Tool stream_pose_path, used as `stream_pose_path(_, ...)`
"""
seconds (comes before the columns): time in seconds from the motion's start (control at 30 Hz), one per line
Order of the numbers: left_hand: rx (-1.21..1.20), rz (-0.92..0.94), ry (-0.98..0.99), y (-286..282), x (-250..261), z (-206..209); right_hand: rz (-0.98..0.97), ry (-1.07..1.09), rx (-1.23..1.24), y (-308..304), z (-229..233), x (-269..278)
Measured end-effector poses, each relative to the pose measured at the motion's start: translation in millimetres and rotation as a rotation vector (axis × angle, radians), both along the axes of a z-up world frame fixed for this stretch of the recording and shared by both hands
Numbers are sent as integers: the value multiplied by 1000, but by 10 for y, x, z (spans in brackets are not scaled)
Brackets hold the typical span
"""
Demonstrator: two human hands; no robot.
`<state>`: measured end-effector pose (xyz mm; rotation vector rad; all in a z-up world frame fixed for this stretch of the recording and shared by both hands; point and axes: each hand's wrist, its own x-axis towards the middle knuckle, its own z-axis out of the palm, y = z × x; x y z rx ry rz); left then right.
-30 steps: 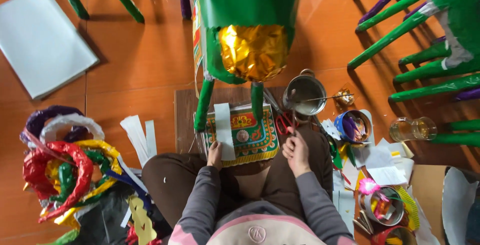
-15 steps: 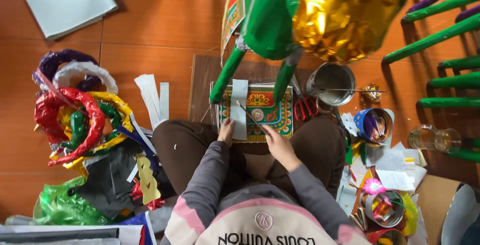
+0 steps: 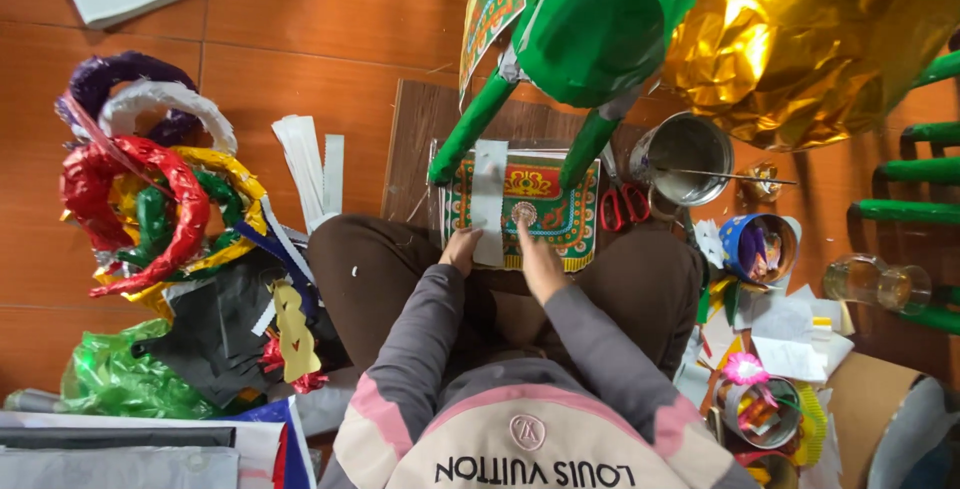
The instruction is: Decorating traditional paper-mache horse figures with colorful paper and foil
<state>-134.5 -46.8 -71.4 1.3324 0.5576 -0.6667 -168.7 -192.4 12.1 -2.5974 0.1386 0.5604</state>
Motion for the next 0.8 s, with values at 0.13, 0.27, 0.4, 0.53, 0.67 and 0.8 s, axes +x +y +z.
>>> stream_pose_path(0.13,-112,46,-73,-1,0,-587,69,96,-157,-213,-46,-544)
stream_pose_path(0.27,-202,162,6,29,-56,-150,29,2,-86,-276,428,-846)
stream_pose_path(0.4,-385,217,331,-6,94,-544,21,100,-17,-337,458,-1025)
stream_pose_path(0.53,-321,213,286,-66,65,-1071,-70,193,62,-180,321,-1084)
stream_pose_path(0.67,-243,164,305,-12,92,-772,-93,293,117,-183,298,-1140)
stream_pose_path(0.8,-313,192,305,7,108,91,-186,295,78,-269,756,-876)
